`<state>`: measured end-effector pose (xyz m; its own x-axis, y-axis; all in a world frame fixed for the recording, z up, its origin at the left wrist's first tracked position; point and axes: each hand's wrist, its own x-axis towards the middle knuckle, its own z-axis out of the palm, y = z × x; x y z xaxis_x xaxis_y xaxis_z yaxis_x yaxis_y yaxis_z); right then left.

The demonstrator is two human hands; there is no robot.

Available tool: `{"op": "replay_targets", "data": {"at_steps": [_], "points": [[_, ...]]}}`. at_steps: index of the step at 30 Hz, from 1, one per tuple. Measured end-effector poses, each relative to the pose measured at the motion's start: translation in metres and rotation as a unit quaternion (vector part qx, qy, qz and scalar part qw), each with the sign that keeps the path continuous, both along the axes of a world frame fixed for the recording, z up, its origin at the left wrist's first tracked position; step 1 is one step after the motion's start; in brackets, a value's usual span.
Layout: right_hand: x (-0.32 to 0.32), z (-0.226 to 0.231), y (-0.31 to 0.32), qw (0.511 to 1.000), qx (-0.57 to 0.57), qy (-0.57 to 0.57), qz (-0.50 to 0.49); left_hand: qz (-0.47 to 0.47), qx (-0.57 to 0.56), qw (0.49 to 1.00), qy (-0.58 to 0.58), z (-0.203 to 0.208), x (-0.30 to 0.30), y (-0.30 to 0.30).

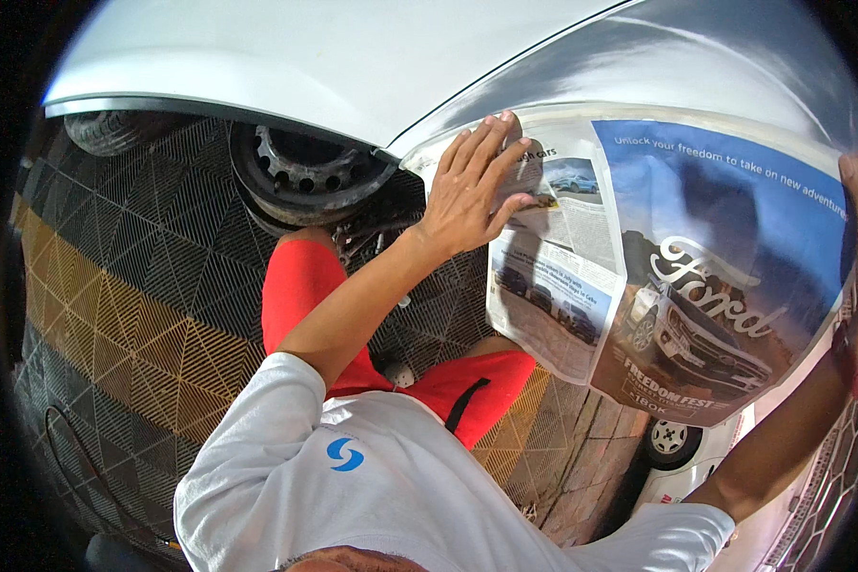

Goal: The person walks to a white car and uses masking tape to secure sheets of newspaper over the front fender and hood area. They smooth the paper and apply tape along the edges to hold it in place.

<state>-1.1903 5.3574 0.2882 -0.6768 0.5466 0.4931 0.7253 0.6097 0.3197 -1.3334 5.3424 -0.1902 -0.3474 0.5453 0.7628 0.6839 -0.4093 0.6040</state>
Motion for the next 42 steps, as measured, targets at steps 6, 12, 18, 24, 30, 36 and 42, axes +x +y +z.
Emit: {"op": "replay_targets", "data": {"at_steps": [6,12,18,24,30,36,42], "points": [[0.009,0.012,-0.027,0.993,-0.107,0.051,0.014,-0.013,-0.017,1.0,-0.008,0.01,-0.003,-0.003],[0.054,0.027,0.042,0.999,0.042,0.024,-0.001,-0.006,-0.015,1.0,-0.009,0.017,-0.001,-0.005],[0.067,0.037,0.075,0.997,0.023,-0.037,-0.067,-0.006,-0.015,1.0,0.006,0.017,-0.001,-0.005],[0.058,0.033,0.072,0.994,0.028,-0.07,-0.08,-0.008,-0.012,1.0,0.014,0.023,-0.002,-0.004],[0.046,0.023,0.053,0.986,0.058,-0.071,-0.139,-0.011,0.0,1.0,0.021,0.034,-0.002,-0.006],[0.049,0.026,0.053,0.988,0.052,-0.083,-0.116,-0.023,0.016,0.999,0.022,0.045,-0.002,-0.005],[0.037,0.02,0.032,0.991,0.032,-0.055,-0.118,-0.034,0.022,0.999,0.023,0.063,-0.002,-0.006]]}}
